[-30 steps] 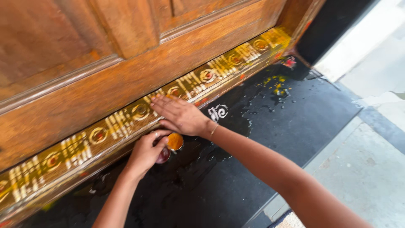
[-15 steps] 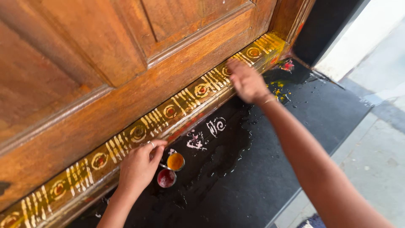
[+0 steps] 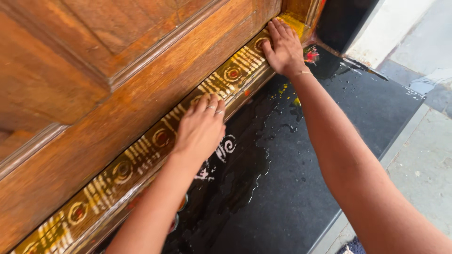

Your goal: The person cleans the bottom edge of a wooden door frame using a liquid from a container and a cloth, then mops the floor. The person uses a mug to pour liquid onto the door frame, wipes it with a cloth, and later uses a mop to clean the floor.

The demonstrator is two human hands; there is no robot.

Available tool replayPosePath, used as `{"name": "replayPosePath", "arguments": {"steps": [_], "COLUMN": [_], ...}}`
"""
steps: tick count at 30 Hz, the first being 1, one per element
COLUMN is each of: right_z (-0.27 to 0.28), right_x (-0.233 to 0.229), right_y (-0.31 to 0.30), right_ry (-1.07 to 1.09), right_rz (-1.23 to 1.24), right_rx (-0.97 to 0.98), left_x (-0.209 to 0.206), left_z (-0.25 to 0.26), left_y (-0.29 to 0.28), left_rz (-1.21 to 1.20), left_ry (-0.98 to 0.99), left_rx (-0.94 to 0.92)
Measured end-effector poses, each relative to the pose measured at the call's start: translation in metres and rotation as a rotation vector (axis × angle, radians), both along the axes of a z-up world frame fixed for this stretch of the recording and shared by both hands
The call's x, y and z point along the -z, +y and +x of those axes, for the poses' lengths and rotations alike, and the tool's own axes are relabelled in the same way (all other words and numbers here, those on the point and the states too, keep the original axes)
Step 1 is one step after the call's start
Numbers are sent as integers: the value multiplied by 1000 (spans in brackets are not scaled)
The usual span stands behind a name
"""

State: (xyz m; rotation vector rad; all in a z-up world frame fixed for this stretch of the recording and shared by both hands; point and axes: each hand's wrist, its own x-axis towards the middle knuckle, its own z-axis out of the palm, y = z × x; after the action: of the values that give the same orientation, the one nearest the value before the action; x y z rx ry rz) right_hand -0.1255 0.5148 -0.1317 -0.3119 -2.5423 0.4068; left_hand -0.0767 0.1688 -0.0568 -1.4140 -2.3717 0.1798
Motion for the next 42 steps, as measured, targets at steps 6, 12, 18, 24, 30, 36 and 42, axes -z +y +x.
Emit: {"name": "replayPosePath", "arguments": {"steps": [6,12,18,24,30,36,42], "right_z": [-22,-22,-21,50,84,104,117], "right_x": [-12,0,28,32,12,-18,-53], "right_y": [19,6,5,5,34,7,-39], "right_ry": [-142,-105,43,276,372,413,675], "right_rz": [2,-45,-91,-242,-431,-377,-233], "right_rx": [137,258,331,233,99,130,93], "left_x": [6,-15,-22,-18,-11,-11,-13], "left_z": [-19,-4,1,5,2,4,4], "left_y": [50,70,68,70,73,74,71], "left_rz": [-105,-48,14,-29,14,-24,-44], "left_ry": [-232,-417,-435,-381,-369,-363,-369], "left_rx": [-190,-270,-294,-296,-293,-294,-300]}}
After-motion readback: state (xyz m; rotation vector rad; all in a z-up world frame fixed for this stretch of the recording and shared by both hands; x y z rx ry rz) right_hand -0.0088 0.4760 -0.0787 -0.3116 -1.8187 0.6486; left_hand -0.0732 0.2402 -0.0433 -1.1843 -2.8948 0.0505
